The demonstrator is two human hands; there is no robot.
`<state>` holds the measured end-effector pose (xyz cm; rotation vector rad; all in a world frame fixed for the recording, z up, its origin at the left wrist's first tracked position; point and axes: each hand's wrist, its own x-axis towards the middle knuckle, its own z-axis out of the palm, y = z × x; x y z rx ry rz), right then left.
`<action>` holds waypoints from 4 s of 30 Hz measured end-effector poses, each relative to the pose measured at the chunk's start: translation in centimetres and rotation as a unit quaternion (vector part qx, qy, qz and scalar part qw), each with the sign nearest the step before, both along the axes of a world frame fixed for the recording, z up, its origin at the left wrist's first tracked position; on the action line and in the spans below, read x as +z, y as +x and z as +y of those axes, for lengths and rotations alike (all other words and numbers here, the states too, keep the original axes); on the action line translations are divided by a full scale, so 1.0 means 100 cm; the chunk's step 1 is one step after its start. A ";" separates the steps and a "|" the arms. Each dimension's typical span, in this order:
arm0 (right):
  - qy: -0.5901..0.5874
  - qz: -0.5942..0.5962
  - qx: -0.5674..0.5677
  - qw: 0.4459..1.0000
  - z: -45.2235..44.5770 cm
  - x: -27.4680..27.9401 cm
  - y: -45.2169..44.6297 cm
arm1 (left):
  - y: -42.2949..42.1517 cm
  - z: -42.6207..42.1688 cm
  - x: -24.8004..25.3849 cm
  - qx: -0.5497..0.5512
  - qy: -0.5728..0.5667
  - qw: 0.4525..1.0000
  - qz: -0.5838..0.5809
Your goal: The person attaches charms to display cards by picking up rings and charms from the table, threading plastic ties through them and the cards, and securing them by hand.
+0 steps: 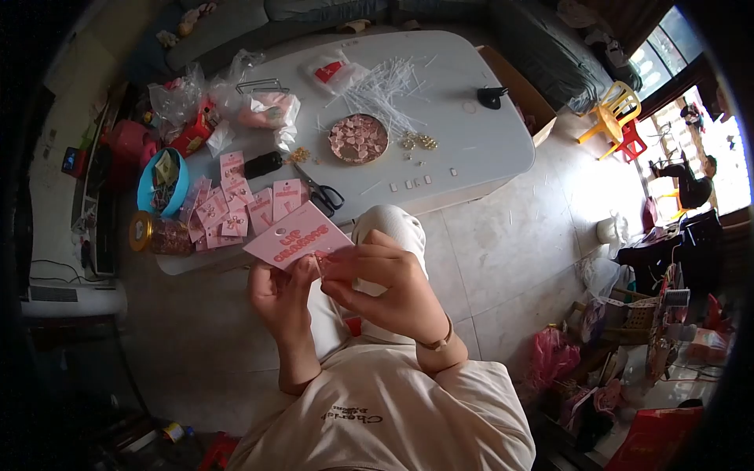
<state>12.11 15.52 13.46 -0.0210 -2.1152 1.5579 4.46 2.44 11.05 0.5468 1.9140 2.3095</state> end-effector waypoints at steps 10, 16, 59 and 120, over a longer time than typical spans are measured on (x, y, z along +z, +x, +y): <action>-0.236 -0.141 0.088 0.957 -0.005 0.016 0.011 | 0.001 -0.007 0.006 -0.016 0.033 0.999 0.023; -0.151 -0.144 0.149 0.967 -0.002 0.014 0.006 | 0.005 -0.012 0.005 -0.009 0.049 0.998 0.026; 0.146 0.265 0.001 0.953 -0.028 0.020 -0.004 | 0.012 -0.027 0.010 0.005 0.060 0.993 -0.106; -0.256 0.224 -0.027 0.940 -0.029 -0.009 -0.015 | -0.002 -0.007 -0.001 -0.525 0.435 0.694 -0.231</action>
